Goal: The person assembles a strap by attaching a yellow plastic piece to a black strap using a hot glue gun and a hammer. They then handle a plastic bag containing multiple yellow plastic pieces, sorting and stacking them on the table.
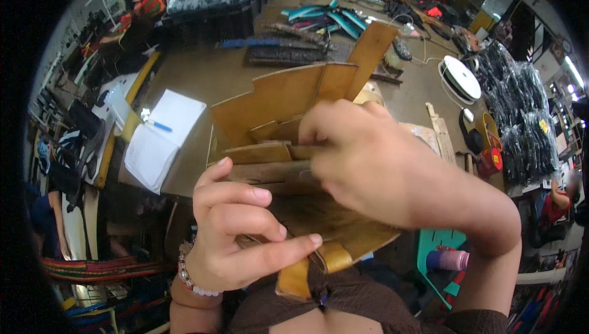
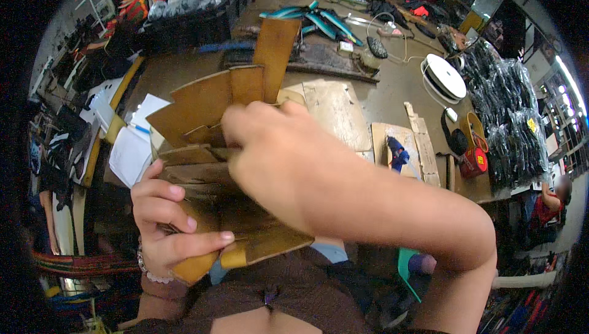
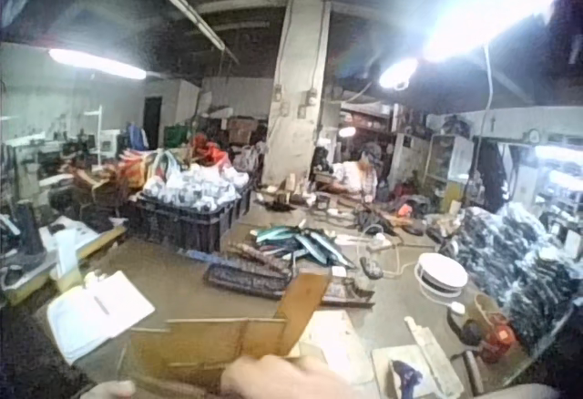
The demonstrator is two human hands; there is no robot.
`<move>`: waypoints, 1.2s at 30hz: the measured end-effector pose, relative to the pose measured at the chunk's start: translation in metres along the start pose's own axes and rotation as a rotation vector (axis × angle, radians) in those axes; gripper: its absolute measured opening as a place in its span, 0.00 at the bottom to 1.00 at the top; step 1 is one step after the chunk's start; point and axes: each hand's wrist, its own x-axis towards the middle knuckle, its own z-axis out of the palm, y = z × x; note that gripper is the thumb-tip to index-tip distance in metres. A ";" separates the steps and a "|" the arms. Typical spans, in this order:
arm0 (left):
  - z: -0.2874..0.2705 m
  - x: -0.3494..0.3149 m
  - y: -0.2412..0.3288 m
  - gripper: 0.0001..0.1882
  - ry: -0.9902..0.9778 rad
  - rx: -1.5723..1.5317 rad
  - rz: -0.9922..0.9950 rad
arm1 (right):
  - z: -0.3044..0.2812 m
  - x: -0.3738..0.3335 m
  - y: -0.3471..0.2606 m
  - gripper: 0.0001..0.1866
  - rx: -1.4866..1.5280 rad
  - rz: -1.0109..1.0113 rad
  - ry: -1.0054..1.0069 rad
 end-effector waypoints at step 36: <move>0.002 -0.026 0.015 0.16 0.034 0.072 0.145 | -0.018 -0.089 -0.008 0.11 -0.374 0.079 0.856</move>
